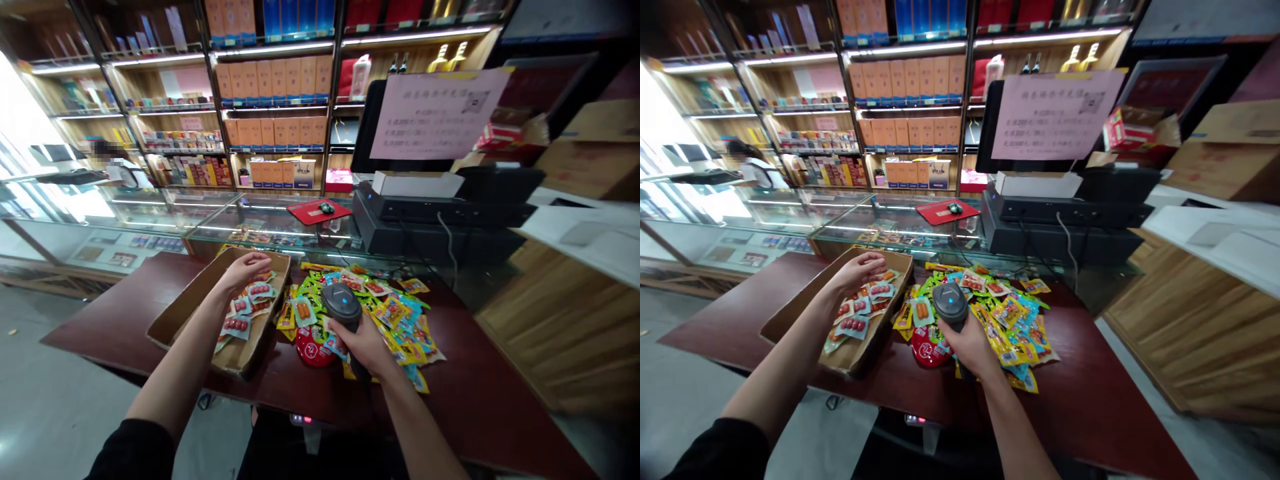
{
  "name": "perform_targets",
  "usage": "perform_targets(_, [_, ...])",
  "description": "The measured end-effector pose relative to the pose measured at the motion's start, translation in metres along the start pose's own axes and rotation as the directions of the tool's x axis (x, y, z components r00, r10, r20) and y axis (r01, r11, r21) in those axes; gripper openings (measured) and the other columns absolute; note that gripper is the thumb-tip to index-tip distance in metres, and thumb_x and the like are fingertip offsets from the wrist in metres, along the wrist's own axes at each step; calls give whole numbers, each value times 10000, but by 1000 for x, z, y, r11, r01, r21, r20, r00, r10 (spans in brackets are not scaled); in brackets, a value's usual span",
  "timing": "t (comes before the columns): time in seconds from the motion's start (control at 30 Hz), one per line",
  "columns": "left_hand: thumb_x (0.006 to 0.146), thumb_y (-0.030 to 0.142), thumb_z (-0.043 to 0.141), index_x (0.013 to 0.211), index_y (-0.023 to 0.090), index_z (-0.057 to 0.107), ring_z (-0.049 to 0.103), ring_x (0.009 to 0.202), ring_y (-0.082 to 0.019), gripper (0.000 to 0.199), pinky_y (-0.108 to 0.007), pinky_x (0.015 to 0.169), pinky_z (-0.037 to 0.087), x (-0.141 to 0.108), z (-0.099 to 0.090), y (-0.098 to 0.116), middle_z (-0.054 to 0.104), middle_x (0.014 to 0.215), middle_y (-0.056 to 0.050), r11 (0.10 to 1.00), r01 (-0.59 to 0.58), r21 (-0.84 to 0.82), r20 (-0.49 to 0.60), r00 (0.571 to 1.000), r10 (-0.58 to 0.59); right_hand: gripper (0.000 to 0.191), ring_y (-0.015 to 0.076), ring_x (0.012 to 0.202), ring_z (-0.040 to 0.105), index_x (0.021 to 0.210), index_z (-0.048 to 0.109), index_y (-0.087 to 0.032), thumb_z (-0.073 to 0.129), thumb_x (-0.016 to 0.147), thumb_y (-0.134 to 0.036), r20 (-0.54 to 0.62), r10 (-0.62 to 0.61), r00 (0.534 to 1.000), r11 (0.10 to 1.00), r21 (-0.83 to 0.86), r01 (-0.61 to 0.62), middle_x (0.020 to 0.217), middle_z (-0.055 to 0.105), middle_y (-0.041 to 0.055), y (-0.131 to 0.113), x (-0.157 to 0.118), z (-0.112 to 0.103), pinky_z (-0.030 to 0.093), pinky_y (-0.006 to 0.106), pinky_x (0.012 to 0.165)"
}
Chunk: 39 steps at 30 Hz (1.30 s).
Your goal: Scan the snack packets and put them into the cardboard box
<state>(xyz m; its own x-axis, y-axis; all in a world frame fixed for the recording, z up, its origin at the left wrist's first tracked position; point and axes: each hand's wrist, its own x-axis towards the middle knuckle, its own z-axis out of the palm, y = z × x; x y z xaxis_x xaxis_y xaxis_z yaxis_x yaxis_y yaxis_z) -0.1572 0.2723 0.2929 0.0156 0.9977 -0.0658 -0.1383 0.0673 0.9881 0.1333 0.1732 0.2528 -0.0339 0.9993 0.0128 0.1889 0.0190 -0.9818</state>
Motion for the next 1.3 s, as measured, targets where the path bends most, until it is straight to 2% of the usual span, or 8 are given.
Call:
perform_targets(0.27, [624, 480, 766, 925, 151, 645, 624, 734, -157, 462, -260, 592, 526, 36, 104, -31, 644, 771, -41, 954, -65, 293, 305, 952, -29, 309, 127, 353, 507, 787, 555, -198, 696, 717, -464, -57, 135, 989, 988, 78, -130, 459, 554, -35, 10, -8, -36, 413, 237, 361])
perform_targets(0.53, [661, 554, 675, 902, 174, 669, 594, 625, -149, 450, -242, 532, 478, 38, 107, -70, 653, 757, -36, 802, -176, 571, 337, 941, -33, 286, 121, 344, 482, 686, 555, -204, 686, 729, -454, -97, 123, 988, 990, 85, -115, 434, 555, -20, 22, -13, -43, 415, 245, 374])
perform_targets(0.63, [613, 562, 704, 895, 198, 681, 629, 705, -194, 461, -264, 623, 474, 31, 99, -66, 677, 795, -50, 563, -314, 764, 379, 926, 2, 292, 128, 363, 488, 668, 550, -201, 667, 748, -457, -80, 130, 988, 990, 62, -125, 447, 555, -11, 25, -13, -42, 430, 257, 387])
perform_targets(0.77, [425, 585, 782, 962, 180, 677, 646, 871, -341, 681, -352, 725, 475, 22, 97, -63, 689, 924, -146, 147, -370, 917, 394, 894, -212, 294, 142, 382, 507, 666, 547, -199, 646, 768, -456, -66, 119, 991, 993, 14, -118, 450, 549, -7, 27, -11, -41, 438, 268, 399])
perform_targets(0.93, [346, 438, 845, 1186, 117, 573, 589, 1045, -434, 939, -421, 836, 459, 10, 112, -71, 604, 1151, -272, -21, -392, 920, 371, 885, -282, 299, 137, 387, 504, 680, 548, -197, 631, 786, -464, -55, 94, 994, 995, -15, -94, 455, 547, -7, 28, -10, -40, 434, 263, 407])
perform_targets(1.03, [375, 335, 840, 1188, 113, 562, 584, 1058, -429, 887, -420, 839, 459, 9, 116, -78, 585, 1182, -278, -4, -402, 916, 390, 889, -240, 276, 138, 394, 507, 720, 555, -197, 639, 782, -453, -67, 96, 993, 995, -21, -98, 471, 552, -9, 31, -10, -38, 433, 261, 402])
perform_targets(1.13, [465, 294, 780, 976, 152, 633, 644, 904, -351, 551, -364, 742, 478, 15, 109, -76, 666, 999, -182, 121, -432, 894, 448, 874, -190, 263, 140, 397, 507, 747, 558, -199, 646, 776, -445, -74, 97, 993, 995, -1, -98, 483, 555, -11, 33, -10, -37, 435, 262, 397])
perform_targets(1.3, [620, 281, 695, 754, 185, 556, 596, 616, -161, 216, -262, 589, 467, 33, 94, -55, 610, 659, -3, 682, -321, 657, 398, 916, 48, 289, 143, 393, 514, 759, 576, -195, 638, 784, -476, -51, 94, 994, 996, 10, -94, 480, 564, -7, 33, -10, -38, 440, 271, 406])
